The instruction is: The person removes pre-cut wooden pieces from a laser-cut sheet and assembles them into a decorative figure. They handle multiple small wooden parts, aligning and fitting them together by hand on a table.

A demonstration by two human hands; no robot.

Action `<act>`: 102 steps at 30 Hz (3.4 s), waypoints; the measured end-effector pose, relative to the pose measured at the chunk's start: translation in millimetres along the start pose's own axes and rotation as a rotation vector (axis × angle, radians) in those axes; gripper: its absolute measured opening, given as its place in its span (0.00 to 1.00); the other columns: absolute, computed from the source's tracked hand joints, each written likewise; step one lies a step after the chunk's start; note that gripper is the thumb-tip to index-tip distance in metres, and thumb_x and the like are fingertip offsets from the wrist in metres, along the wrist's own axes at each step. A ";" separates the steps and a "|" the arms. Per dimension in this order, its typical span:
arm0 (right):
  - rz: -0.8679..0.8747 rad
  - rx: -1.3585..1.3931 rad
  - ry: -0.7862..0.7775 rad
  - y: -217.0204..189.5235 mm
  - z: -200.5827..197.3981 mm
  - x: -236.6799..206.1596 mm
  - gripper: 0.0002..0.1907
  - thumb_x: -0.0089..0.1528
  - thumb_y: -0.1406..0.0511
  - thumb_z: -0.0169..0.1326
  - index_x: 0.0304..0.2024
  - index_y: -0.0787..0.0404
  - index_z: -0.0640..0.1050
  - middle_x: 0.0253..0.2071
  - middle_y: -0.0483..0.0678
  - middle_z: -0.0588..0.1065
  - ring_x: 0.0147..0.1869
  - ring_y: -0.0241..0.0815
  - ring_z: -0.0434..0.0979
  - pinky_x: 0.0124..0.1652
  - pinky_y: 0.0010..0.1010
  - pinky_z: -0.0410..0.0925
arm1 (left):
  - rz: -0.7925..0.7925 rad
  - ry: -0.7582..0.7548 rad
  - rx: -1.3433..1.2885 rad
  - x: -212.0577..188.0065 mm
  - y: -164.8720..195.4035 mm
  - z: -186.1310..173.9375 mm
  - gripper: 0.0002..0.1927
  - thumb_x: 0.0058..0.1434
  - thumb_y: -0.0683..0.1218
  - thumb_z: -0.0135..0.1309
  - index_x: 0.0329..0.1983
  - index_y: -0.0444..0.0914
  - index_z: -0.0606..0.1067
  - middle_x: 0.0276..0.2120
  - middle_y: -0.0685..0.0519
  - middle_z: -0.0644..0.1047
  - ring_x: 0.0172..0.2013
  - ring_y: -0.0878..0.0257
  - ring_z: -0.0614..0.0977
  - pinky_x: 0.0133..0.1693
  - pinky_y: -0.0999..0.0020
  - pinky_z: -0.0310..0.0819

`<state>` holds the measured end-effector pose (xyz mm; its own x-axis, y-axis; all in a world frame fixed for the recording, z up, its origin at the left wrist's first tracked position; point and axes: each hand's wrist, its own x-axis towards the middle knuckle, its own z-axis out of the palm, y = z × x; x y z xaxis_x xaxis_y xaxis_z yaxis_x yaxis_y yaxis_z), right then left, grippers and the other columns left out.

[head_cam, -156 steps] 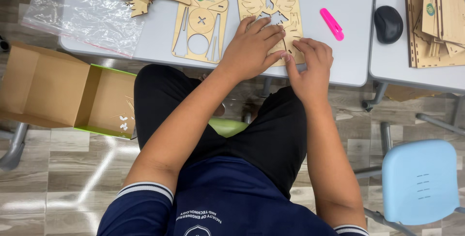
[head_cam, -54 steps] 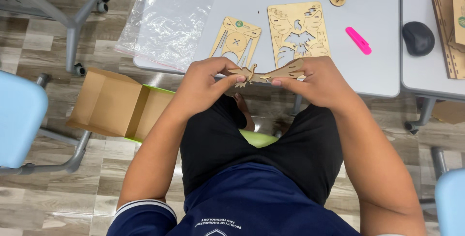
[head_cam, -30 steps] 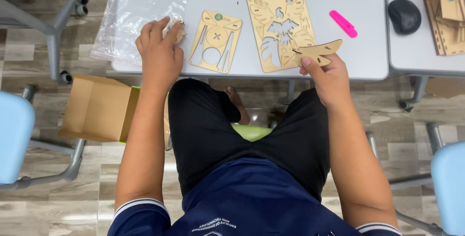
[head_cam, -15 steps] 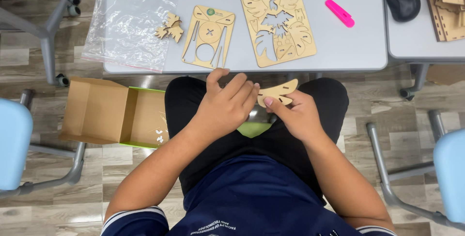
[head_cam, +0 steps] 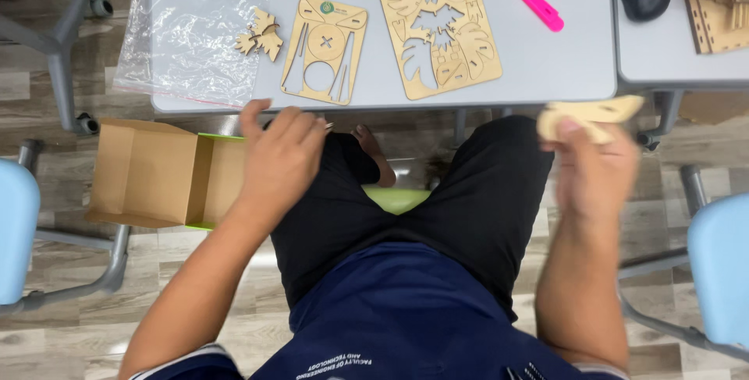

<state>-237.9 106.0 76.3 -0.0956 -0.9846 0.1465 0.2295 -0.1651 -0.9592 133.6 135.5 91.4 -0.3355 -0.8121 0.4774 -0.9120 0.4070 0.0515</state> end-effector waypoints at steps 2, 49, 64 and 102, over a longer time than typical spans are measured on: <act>-0.009 -0.099 0.124 -11.4 -24.0 19.0 0.08 0.71 0.76 0.51 0.53 0.72 0.76 0.49 0.54 0.78 0.48 0.41 0.80 0.47 0.30 0.73 | -0.062 0.053 -0.143 -7.3 -16.9 -5.2 0.03 0.63 0.43 0.61 0.39 0.41 0.80 0.37 0.58 0.78 0.44 0.61 0.78 0.56 0.51 0.57; -0.843 -1.278 -0.412 76.8 133.9 51.8 0.13 0.60 0.70 0.63 0.49 0.58 0.83 0.53 0.45 0.80 0.57 0.49 0.75 0.57 0.40 0.67 | -0.490 0.011 -0.624 -103.3 0.8 69.2 0.06 0.60 0.44 0.59 0.38 0.38 0.76 0.37 0.55 0.79 0.42 0.56 0.78 0.45 0.60 0.63; -0.579 -1.224 -0.442 80.8 127.2 60.8 0.27 0.61 0.60 0.65 0.61 0.61 0.78 0.65 0.54 0.72 0.71 0.55 0.63 0.65 0.48 0.53 | -0.434 -0.052 -0.701 -94.3 15.9 72.0 0.07 0.61 0.45 0.58 0.39 0.37 0.77 0.40 0.54 0.79 0.44 0.56 0.78 0.48 0.61 0.64; -0.471 -1.267 -0.383 93.6 133.0 65.6 0.19 0.59 0.60 0.64 0.53 0.53 0.80 0.64 0.46 0.73 0.71 0.53 0.61 0.64 0.47 0.48 | -0.409 -0.074 -0.698 -104.0 10.5 80.6 0.07 0.60 0.47 0.57 0.35 0.39 0.76 0.35 0.53 0.76 0.40 0.56 0.76 0.46 0.59 0.63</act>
<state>-93.9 18.3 28.3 0.3954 -0.8406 0.3701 -0.7865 -0.5180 -0.3363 139.9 190.5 -28.4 -0.0445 -0.9686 0.2446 -0.6164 0.2193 0.7563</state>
